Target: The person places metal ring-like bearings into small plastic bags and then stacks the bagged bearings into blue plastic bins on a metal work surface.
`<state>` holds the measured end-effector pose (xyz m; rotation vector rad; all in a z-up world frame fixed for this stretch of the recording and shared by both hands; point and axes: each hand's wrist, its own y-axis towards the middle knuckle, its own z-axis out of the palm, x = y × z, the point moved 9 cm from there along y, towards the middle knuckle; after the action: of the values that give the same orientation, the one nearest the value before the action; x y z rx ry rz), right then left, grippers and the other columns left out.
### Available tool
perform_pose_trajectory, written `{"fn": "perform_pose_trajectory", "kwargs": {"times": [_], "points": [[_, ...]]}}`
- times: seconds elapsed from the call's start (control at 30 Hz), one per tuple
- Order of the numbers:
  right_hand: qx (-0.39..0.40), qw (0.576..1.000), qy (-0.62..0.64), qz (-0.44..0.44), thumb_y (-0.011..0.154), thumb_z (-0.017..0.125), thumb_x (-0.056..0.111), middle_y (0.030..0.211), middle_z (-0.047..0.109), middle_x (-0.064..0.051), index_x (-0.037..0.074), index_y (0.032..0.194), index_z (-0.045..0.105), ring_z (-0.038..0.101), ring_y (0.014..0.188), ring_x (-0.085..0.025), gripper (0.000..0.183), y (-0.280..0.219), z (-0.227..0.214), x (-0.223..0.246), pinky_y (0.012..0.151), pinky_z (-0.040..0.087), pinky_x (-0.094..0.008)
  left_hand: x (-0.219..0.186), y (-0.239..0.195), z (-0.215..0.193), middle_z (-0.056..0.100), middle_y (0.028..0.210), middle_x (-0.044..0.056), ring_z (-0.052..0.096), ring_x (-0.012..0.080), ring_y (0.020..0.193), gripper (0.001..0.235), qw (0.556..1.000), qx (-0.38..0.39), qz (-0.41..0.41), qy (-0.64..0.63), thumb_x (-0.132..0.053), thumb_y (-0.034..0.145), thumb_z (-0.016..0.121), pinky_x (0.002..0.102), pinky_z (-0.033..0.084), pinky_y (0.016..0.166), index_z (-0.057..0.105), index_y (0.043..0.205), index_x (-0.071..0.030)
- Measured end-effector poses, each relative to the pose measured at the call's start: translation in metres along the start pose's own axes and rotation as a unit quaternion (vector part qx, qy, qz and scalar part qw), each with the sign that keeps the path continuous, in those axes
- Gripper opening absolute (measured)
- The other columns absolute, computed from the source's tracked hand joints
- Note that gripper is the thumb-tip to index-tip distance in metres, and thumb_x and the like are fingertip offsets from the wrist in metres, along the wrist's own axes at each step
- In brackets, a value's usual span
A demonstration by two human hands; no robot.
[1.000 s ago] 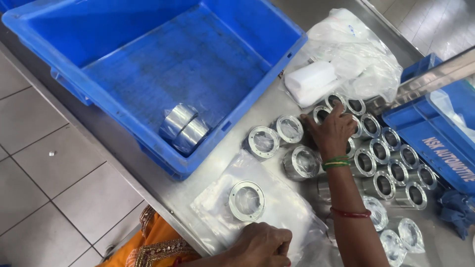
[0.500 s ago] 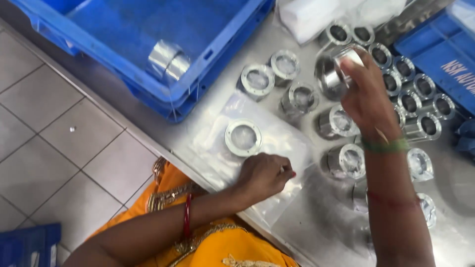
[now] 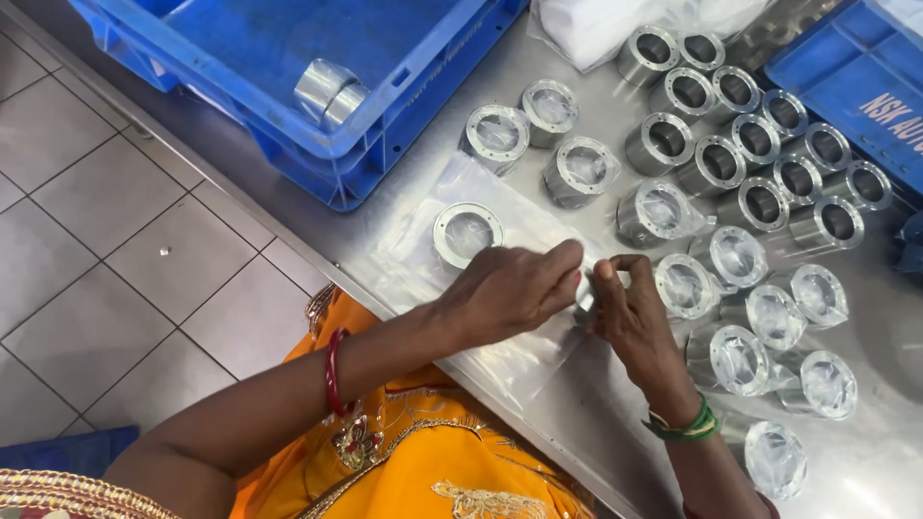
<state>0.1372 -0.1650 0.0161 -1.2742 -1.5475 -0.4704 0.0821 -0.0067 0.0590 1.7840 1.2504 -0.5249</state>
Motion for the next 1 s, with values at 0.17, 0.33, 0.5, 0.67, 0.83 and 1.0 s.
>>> {"fn": "perform_pose_trajectory", "kwargs": {"times": [0.17, 0.33, 0.5, 0.67, 0.83, 1.0], "points": [[-0.067, 0.952, -0.213, -0.211, 0.079, 0.071, 0.047, 0.080, 0.058, -0.004, 0.007, 0.114, 0.054, 0.056, 0.066, -0.018, 0.056, -0.024, -0.007, 0.056, 0.055, 0.049, -0.029, -0.037, 0.032, -0.004, 0.060, 0.064, 0.005, 0.065, 0.0265, 0.052, 0.031, 0.997, 0.021, 0.009, -0.067, -0.041, 0.106, 0.044, 0.041, 0.051, 0.048, 0.048, 0.106, -0.010], [-0.130, 0.852, -0.255, -0.438, 0.081, 0.080, 0.033, 0.100, 0.055, -0.007, 0.007, 0.109, 0.056, 0.057, 0.085, -0.022, 0.045, -0.066, -0.013, 0.085, 0.073, 0.050, -0.030, -0.080, 0.025, -0.004, 0.064, 0.088, 0.011, 0.068, 0.0245, 0.073, 0.034, 0.971, 0.001, 0.098, -0.219, -0.038, 0.116, 0.042, 0.039, 0.054, 0.068, 0.048, 0.127, -0.007], [0.028, 0.953, 0.219, -0.208, 0.082, 0.079, 0.006, 0.101, 0.071, -0.004, 0.003, 0.114, 0.068, 0.069, 0.085, -0.015, 0.034, -0.020, -0.030, -0.038, 0.075, 0.059, -0.030, -0.031, 0.006, 0.003, 0.063, 0.081, 0.012, 0.064, 0.0296, 0.073, 0.039, 0.981, 0.117, -0.006, -0.153, -0.029, 0.090, 0.069, 0.044, 0.050, 0.065, 0.054, 0.121, -0.010], [-0.023, 0.959, 0.004, -0.284, 0.080, 0.080, 0.000, 0.088, 0.064, -0.001, 0.011, 0.091, 0.078, 0.061, 0.075, -0.014, 0.015, -0.033, -0.028, -0.017, 0.065, 0.050, -0.029, 0.004, 0.003, 0.028, 0.063, 0.089, 0.016, 0.064, 0.0347, 0.085, 0.052, 0.990, 0.111, -0.081, -0.045, -0.021, 0.077, 0.079, 0.047, 0.052, 0.074, 0.045, 0.115, -0.008], [-0.100, 0.904, -0.274, -0.313, 0.070, 0.078, -0.002, 0.089, 0.057, -0.003, 0.015, 0.089, 0.080, 0.059, 0.083, -0.016, 0.026, -0.057, -0.013, 0.017, 0.067, 0.053, -0.031, -0.004, 0.007, 0.060, 0.062, 0.093, 0.014, 0.067, 0.0309, 0.082, 0.048, 0.990, 0.084, -0.111, 0.011, -0.010, 0.078, 0.070, 0.043, 0.055, 0.067, 0.043, 0.117, -0.008], [-0.066, 0.917, -0.338, -0.202, 0.063, 0.077, 0.005, 0.112, 0.051, -0.018, 0.004, 0.112, 0.070, 0.056, 0.105, -0.030, 0.049, -0.075, -0.013, 0.018, 0.083, 0.053, -0.038, -0.038, 0.004, 0.042, 0.063, 0.089, 0.019, 0.068, 0.0356, 0.079, 0.052, 0.994, 0.017, -0.110, 0.002, -0.014, 0.077, 0.075, 0.046, 0.055, 0.066, 0.042, 0.116, -0.005]]}}
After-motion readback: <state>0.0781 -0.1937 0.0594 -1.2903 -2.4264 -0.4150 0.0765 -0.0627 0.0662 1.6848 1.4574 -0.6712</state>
